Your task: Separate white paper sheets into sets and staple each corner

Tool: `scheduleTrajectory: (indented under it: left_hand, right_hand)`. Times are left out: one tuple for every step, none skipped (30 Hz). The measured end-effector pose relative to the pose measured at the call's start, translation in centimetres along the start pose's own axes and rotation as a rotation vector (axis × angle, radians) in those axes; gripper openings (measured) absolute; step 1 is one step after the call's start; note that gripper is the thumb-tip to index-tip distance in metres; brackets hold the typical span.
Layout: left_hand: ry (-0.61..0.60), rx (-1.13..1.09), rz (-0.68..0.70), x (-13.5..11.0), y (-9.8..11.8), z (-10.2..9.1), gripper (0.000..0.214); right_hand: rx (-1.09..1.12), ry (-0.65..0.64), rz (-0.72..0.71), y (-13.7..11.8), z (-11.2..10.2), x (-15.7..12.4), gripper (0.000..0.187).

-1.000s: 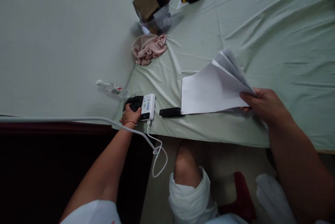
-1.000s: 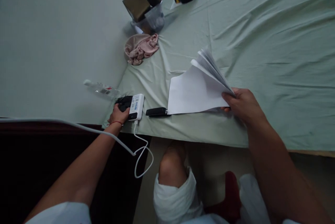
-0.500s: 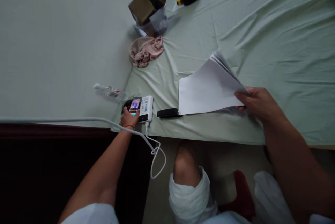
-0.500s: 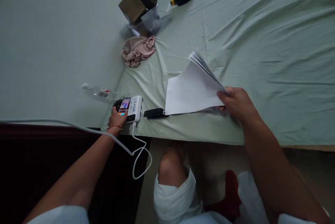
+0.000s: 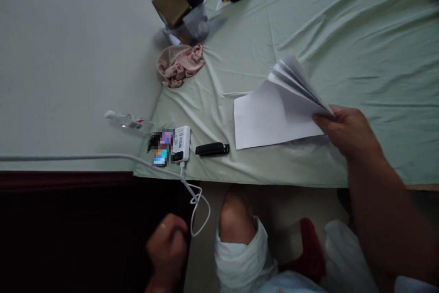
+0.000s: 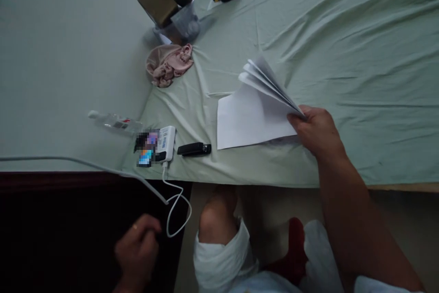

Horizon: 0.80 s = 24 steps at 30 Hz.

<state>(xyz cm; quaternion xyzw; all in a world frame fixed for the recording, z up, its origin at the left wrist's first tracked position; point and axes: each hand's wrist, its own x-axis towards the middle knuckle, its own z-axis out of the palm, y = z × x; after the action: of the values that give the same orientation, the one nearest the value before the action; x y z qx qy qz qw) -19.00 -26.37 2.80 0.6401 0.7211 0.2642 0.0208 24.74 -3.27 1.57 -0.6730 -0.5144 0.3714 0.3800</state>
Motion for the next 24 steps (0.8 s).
scheduleTrajectory:
  left_hand:
    - [-0.096,-0.125,0.151,-2.0,2.3,0.8,0.022]
    - [-0.157,-0.227,0.267,-3.4,4.7,1.9,0.024]
    - [-0.185,-0.322,0.330,-4.2,7.0,3.3,0.025]
    - [-0.179,-0.407,0.355,-4.3,9.1,4.8,0.025]
    - [-0.168,-0.507,0.387,-3.7,11.0,6.3,0.024]
    - [-0.220,-0.550,0.347,-2.5,12.7,7.8,0.025]
    - [-0.220,-0.585,0.277,-0.8,14.1,9.1,0.026]
    - [-0.164,-0.618,0.174,1.2,15.3,10.4,0.027]
    - [-0.065,-0.646,0.037,3.6,16.3,11.5,0.026]
    - [0.051,-0.681,-0.094,6.2,17.0,12.6,0.022]
    - [0.149,-0.726,-0.199,8.8,17.6,13.6,0.018]
    - [0.218,-0.786,-0.288,11.4,17.9,14.5,0.014]
    - [0.255,-0.841,-0.358,13.8,18.1,15.3,0.010]
    - [0.264,-0.881,-0.422,16.0,18.2,16.1,0.008]
    - [0.251,-0.913,-0.485,17.8,18.1,16.7,0.006]
    - [0.225,-0.946,-0.535,19.3,17.8,17.4,0.008]
    - [0.199,-0.965,-0.557,20.3,17.6,17.9,0.011]
    - [0.166,-0.982,-0.571,20.9,17.2,18.4,0.017]
    - [0.125,-1.006,-0.595,21.2,16.9,18.9,0.023]
    - [0.080,-1.037,-0.615,21.1,16.6,19.3,0.029]
    - [0.045,-1.067,-0.630,20.8,16.3,19.6,0.034]
    - [0.028,-1.091,-0.638,20.4,16.1,19.9,0.039]
    - [0.032,-1.104,-0.634,19.9,15.9,20.0,0.043]
    - [0.050,-1.107,-0.625,19.4,15.8,20.1,0.047]
  right_hand:
    - [0.024,0.018,-0.017,0.0,-0.2,0.0,0.018]
    - [0.062,0.032,-0.029,0.0,-0.3,-0.1,0.018]
    - [0.102,0.042,-0.038,-0.1,-0.5,-0.1,0.018]
    - [0.136,0.054,-0.046,-0.1,-0.6,-0.1,0.018]
    - [0.160,0.068,-0.052,-0.1,-0.7,-0.1,0.017]
    - [0.176,0.086,-0.056,0.0,-0.9,-0.1,0.016]
    - [0.187,0.104,-0.061,0.0,-1.0,-0.1,0.014]
    - [0.201,0.123,-0.066,0.1,-1.2,-0.1,0.012]
    - [0.219,0.147,-0.067,0.2,-1.4,0.0,0.012]
    - [0.244,0.182,-0.062,0.4,-1.6,0.1,0.011]
    - [0.272,0.224,-0.052,0.5,-1.8,0.3,0.010]
    - [0.307,0.276,-0.038,0.6,-2.0,0.4,0.010]
    - [0.352,0.330,-0.018,0.7,-2.1,0.6,0.011]
    - [0.407,0.379,0.006,0.9,-2.2,0.8,0.012]
    - [0.463,0.415,0.031,1.0,-2.3,1.0,0.014]
    - [0.524,0.440,0.051,1.1,-2.4,1.1,0.017]
    - [0.569,0.444,0.069,1.2,-2.4,1.3,0.018]
    - [0.596,0.427,0.081,1.4,-2.3,1.3,0.019]
    - [0.608,0.415,0.084,1.5,-2.2,1.4,0.021]
    - [0.614,0.392,0.087,1.6,-2.1,1.4,0.021]
    - [0.600,0.369,0.093,1.7,-1.9,1.3,0.019]
    - [0.566,0.352,0.101,1.7,-1.8,1.2,0.018]
    - [0.553,0.347,0.104,1.7,-1.6,1.1,0.018]
    - [0.540,0.327,0.105,1.7,-1.5,1.0,0.017]
